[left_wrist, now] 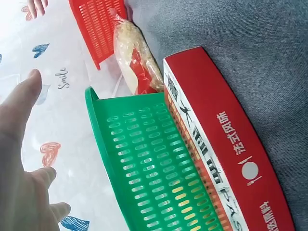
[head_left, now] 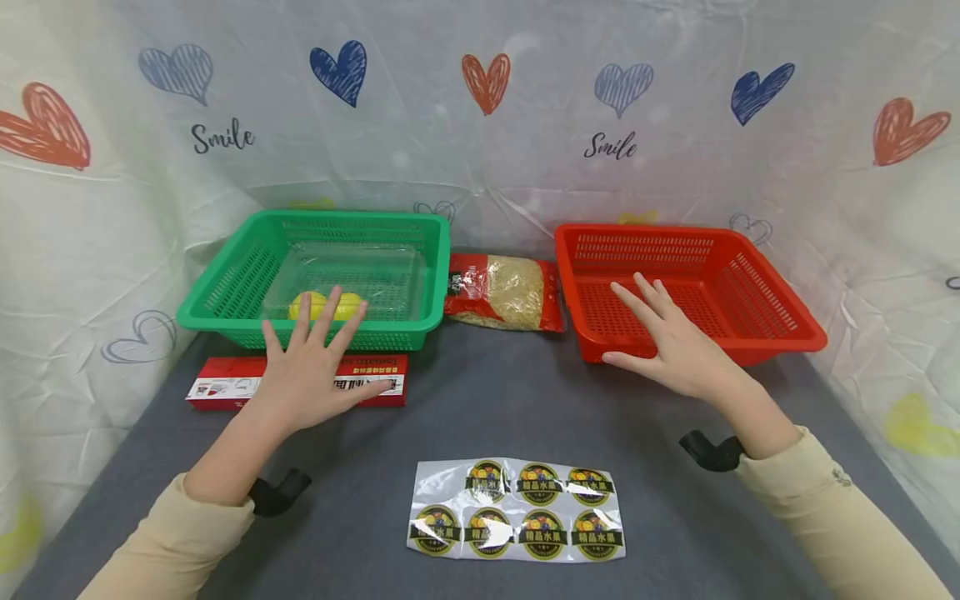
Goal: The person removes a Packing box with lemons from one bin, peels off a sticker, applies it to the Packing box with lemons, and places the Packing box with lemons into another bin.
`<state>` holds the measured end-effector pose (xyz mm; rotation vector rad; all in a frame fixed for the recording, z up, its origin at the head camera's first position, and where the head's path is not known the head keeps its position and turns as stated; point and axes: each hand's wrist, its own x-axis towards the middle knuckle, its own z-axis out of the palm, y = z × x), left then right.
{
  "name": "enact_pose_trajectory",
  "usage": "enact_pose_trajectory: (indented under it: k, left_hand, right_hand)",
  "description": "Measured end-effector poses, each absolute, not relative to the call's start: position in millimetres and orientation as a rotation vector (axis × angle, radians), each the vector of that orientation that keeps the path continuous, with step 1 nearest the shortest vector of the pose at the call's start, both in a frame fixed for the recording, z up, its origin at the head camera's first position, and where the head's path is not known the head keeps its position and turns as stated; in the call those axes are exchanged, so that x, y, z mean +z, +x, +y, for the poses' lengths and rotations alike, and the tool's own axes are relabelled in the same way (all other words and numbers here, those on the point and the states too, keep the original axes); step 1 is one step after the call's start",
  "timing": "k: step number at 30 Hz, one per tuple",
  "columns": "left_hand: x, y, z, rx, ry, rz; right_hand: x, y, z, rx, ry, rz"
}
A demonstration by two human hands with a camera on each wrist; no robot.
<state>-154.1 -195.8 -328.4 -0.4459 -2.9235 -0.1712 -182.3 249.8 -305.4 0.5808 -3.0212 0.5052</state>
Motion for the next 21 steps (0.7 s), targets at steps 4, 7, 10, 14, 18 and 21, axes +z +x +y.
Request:
enact_pose_trajectory:
  k: [4,7,10,14,18,21]
  left_hand:
    - [-330,-154,-198,-0.22,-0.43,-2.924]
    - [-332,-153,-200,-0.255,-0.424,-2.92]
    - [-333,-152,-202,-0.299,-0.419,-2.915]
    - [-334,-151,-206,-0.36,-0.419,-2.908]
    - [-335,-149,-209,-0.4,-0.435,-2.886]
    - [-337,-149,-211,-0.433,-0.439,-2.881]
  right_hand:
    - [-305,-186,243,0.52,0.63,-3.002]
    - [-305,-189,239,0.511,0.667,-2.994]
    - [-304,-193,233,0.505,0.691,-2.994]
    - [-305,-199,225,0.513,0.71,-2.999]
    - [-306,-205,217,0.529,0.73,-3.002]
    - [-308,-210,210,0.552,0.754,-2.991]
